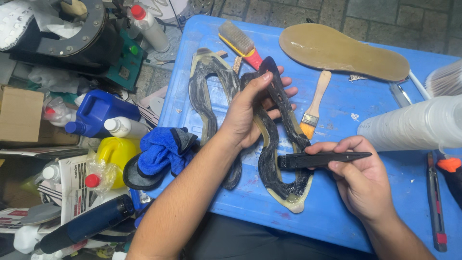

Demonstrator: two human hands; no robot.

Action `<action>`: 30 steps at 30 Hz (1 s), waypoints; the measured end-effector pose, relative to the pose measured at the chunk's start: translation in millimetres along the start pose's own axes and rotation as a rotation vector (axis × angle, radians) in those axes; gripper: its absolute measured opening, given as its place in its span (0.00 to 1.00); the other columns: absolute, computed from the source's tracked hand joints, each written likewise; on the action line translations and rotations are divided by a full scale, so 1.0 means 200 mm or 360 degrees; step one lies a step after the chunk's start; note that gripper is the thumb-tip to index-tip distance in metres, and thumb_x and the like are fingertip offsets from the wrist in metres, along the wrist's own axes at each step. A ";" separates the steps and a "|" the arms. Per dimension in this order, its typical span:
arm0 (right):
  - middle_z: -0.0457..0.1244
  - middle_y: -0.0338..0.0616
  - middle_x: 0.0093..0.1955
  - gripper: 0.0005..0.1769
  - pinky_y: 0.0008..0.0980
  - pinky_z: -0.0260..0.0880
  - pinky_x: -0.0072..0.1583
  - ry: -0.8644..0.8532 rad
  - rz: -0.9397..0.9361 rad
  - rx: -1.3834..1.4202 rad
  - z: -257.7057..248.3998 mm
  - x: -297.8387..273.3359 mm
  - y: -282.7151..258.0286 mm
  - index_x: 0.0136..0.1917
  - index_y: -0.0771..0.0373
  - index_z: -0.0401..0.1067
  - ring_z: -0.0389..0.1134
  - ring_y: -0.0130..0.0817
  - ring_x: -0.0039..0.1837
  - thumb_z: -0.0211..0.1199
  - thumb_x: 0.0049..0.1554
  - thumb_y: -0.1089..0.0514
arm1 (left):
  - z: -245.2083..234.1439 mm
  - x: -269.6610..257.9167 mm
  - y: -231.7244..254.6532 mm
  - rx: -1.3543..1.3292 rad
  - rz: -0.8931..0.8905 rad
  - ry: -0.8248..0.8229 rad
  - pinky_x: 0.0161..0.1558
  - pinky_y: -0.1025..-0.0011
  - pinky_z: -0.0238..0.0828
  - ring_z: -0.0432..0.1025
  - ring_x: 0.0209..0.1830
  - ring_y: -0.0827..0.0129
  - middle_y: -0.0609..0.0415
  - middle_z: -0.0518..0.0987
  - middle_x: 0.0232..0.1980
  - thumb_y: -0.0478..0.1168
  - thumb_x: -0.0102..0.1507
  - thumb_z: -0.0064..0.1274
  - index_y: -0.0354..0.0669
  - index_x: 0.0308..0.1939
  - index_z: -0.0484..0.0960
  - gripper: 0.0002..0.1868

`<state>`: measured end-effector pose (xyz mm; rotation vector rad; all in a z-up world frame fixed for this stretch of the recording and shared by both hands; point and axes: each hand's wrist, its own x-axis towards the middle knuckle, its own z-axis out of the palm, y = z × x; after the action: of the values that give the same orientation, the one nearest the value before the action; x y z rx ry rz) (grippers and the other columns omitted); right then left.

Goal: The person applies a clear liquid adhesive to two black shoe sole components using a squeeze bottle and a small brush. They spread the liquid evenly across the surfaces of the soles, which are placed on a blue workbench. The person handles the components one at a time, ensuring full coverage before setting them down.

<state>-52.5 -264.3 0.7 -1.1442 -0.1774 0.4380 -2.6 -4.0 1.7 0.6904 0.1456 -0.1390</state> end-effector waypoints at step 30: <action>0.67 0.62 0.57 0.08 0.41 0.76 0.57 0.0190 0.0096 -0.0300 0.02 0.03 0.02 0.53 0.69 0.63 0.72 0.43 0.53 0.53 0.60 0.73 | 0.00 0.01 -0.01 -0.0042 -0.0016 0.0023 0.61 0.49 0.75 0.73 0.62 0.54 0.41 0.75 0.60 0.53 0.65 0.54 0.32 0.70 0.66 0.37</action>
<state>-50.6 -256.6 -1.8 -1.3600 -0.0813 0.4113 -1.9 -5.7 0.5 0.6648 0.1642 -0.1418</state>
